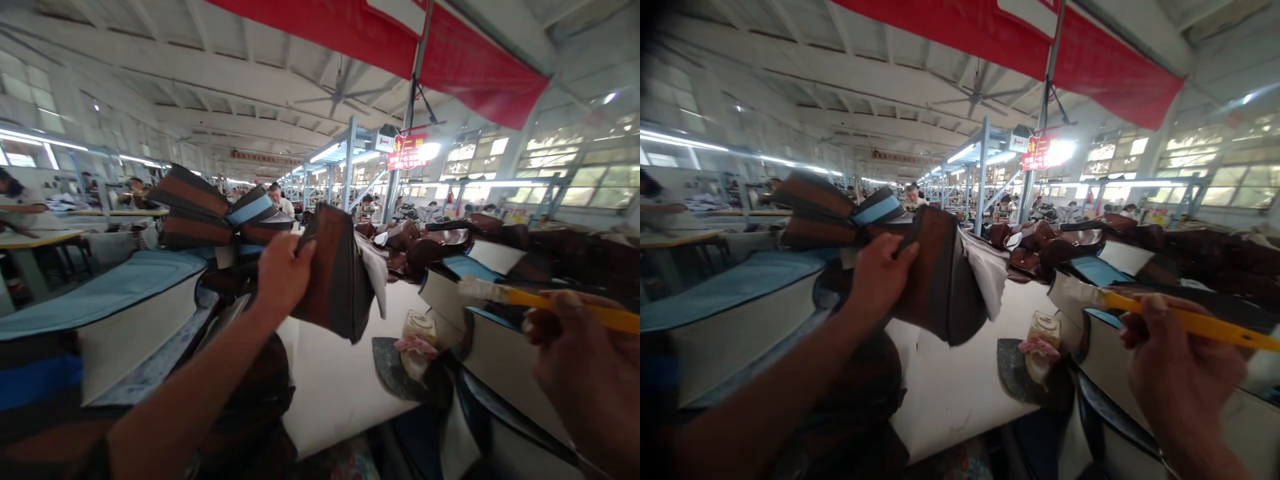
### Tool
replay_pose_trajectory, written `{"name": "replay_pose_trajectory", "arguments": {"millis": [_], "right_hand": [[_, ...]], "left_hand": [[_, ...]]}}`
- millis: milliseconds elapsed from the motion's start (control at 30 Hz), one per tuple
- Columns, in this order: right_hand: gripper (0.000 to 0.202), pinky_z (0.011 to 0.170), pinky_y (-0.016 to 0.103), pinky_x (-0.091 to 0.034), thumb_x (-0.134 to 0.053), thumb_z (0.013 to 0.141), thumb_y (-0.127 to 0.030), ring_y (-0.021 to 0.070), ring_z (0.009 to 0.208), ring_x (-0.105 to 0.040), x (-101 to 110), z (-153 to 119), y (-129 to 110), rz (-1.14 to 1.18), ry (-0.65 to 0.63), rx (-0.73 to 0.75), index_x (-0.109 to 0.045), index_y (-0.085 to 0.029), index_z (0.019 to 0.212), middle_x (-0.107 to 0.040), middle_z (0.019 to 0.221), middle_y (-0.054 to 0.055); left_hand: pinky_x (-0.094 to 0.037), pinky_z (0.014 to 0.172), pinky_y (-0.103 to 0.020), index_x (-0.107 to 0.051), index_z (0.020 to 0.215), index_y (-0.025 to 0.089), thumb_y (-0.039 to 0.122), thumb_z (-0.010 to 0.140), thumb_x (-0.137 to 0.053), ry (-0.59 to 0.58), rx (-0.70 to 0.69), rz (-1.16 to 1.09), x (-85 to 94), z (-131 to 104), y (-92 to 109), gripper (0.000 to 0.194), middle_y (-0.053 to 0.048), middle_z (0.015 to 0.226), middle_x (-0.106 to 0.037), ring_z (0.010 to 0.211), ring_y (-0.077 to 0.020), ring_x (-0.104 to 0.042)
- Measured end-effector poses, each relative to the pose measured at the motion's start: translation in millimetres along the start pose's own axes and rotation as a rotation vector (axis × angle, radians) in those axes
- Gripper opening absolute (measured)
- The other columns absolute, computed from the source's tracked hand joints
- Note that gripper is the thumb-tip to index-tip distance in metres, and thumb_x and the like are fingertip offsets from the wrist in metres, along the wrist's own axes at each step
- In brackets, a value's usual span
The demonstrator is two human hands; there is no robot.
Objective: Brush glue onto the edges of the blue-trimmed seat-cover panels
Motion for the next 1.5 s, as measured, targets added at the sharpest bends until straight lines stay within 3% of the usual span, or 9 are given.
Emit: {"name": "replay_pose_trajectory", "arguments": {"millis": [167, 300, 533, 800, 900, 1000, 1100, 1267, 1500], "right_hand": [[0.021, 0.04, 0.026, -0.028, -0.078, 0.079, -0.033, 0.011, 0.049, -0.042, -9.4, 17.2, -11.7, 0.202, -0.046, -0.117, -0.062, -0.02, 0.073, -0.049, 0.065, -0.002], [0.022, 0.037, 0.018, -0.029, -0.077, 0.08, -0.033, 0.0068, 0.047, -0.042, -29.4, 4.8, 16.1, 0.184, -0.258, -0.204, -0.061, -0.018, 0.081, -0.056, 0.071, -0.002], [0.026, 0.038, 0.017, -0.029, -0.071, 0.087, -0.041, 0.0063, 0.047, -0.04, -93.2, -25.6, 38.7, 0.131, -0.53, -0.22, -0.06, -0.018, 0.082, -0.056, 0.07, -0.003], [0.025, 0.055, 0.022, -0.039, -0.052, 0.099, -0.035, 0.0104, 0.056, -0.046, -157.5, -62.2, 25.5, -0.203, -1.0, 0.202, -0.057, -0.019, 0.081, -0.05, 0.064, -0.003], [0.024, 0.057, 0.025, -0.038, -0.05, 0.098, -0.031, 0.0118, 0.056, -0.047, -158.8, -60.0, 29.1, -0.391, -1.039, 0.352, -0.056, -0.019, 0.077, -0.051, 0.063, -0.002], [0.025, 0.058, 0.027, -0.036, -0.051, 0.096, -0.032, 0.0123, 0.054, -0.049, -151.7, -48.8, 25.1, -0.511, -0.929, 0.446, -0.055, -0.019, 0.075, -0.053, 0.062, -0.001], [0.025, 0.06, 0.026, -0.038, -0.049, 0.099, -0.032, 0.0121, 0.055, -0.052, -146.5, -48.5, 20.6, -0.438, -0.891, 0.407, -0.056, -0.019, 0.079, -0.055, 0.062, -0.002], [0.023, 0.06, 0.027, -0.037, -0.05, 0.099, -0.031, 0.0125, 0.056, -0.052, -142.0, -59.8, 28.8, -0.532, -1.013, 0.478, -0.056, -0.02, 0.08, -0.057, 0.067, -0.001], [0.018, 0.064, 0.027, -0.042, -0.048, 0.1, -0.03, 0.0142, 0.06, -0.057, -122.9, -55.8, 27.1, -0.49, -0.936, 0.539, -0.054, -0.021, 0.085, -0.061, 0.069, 0.0]], "left_hand": [[-0.048, 0.07, -0.033, -0.06, 0.073, 0.02, 0.032, 0.094, -0.047, -0.242, 0.066, -0.25, -108.8, -127.0, -10.7, 0.027, -0.005, 0.076, -0.061, 0.074, -0.0222, -0.062], [-0.051, 0.069, -0.031, -0.063, 0.08, 0.02, 0.039, 0.098, -0.045, -0.398, 0.108, -0.409, -127.4, -180.7, -24.6, 0.032, -0.004, 0.077, -0.063, 0.074, -0.0212, -0.064], [-0.051, 0.096, -0.035, -0.062, 0.13, 0.023, 0.039, 0.091, -0.064, -0.744, 0.372, -0.959, -135.4, -184.0, -20.3, 0.042, -0.005, 0.122, -0.069, 0.112, -0.0268, -0.063], [-0.051, 0.078, -0.029, -0.072, 0.097, 0.021, 0.04, 0.093, -0.06, -0.706, 0.336, -0.927, -141.6, -181.5, -14.6, 0.023, -0.004, 0.091, -0.061, 0.086, -0.0224, -0.06], [-0.05, 0.076, -0.028, -0.071, 0.093, 0.02, 0.04, 0.093, -0.061, -0.695, 0.336, -0.918, -142.2, -179.9, -18.2, 0.023, -0.004, 0.088, -0.059, 0.086, -0.0227, -0.059], [-0.05, 0.075, -0.028, -0.071, 0.091, 0.02, 0.041, 0.093, -0.061, -0.692, 0.338, -0.91, -141.9, -178.1, -18.4, 0.024, -0.004, 0.087, -0.058, 0.084, -0.0226, -0.058], [-0.05, 0.079, -0.029, -0.073, 0.098, 0.021, 0.041, 0.093, -0.06, -0.691, 0.347, -0.913, -142.0, -177.7, -16.1, 0.024, -0.005, 0.091, -0.062, 0.09, -0.0244, -0.059], [-0.05, 0.085, -0.031, -0.072, 0.108, 0.022, 0.042, 0.094, -0.06, -0.683, 0.356, -0.917, -143.3, -179.8, -17.5, 0.027, -0.005, 0.098, -0.065, 0.096, -0.0255, -0.061], [-0.051, 0.076, -0.028, -0.069, 0.1, 0.024, 0.044, 0.095, -0.059, -0.694, 0.326, -0.873, -147.1, -177.4, -20.2, 0.023, -0.002, 0.091, -0.064, 0.086, -0.0223, -0.064]]}}
Point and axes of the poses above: each hand's wrist, its own z-axis towards the middle knuckle, its own x-axis out of the back of the hand, y = z × x, the point moved 6 cm from there along z, towards the middle knuckle
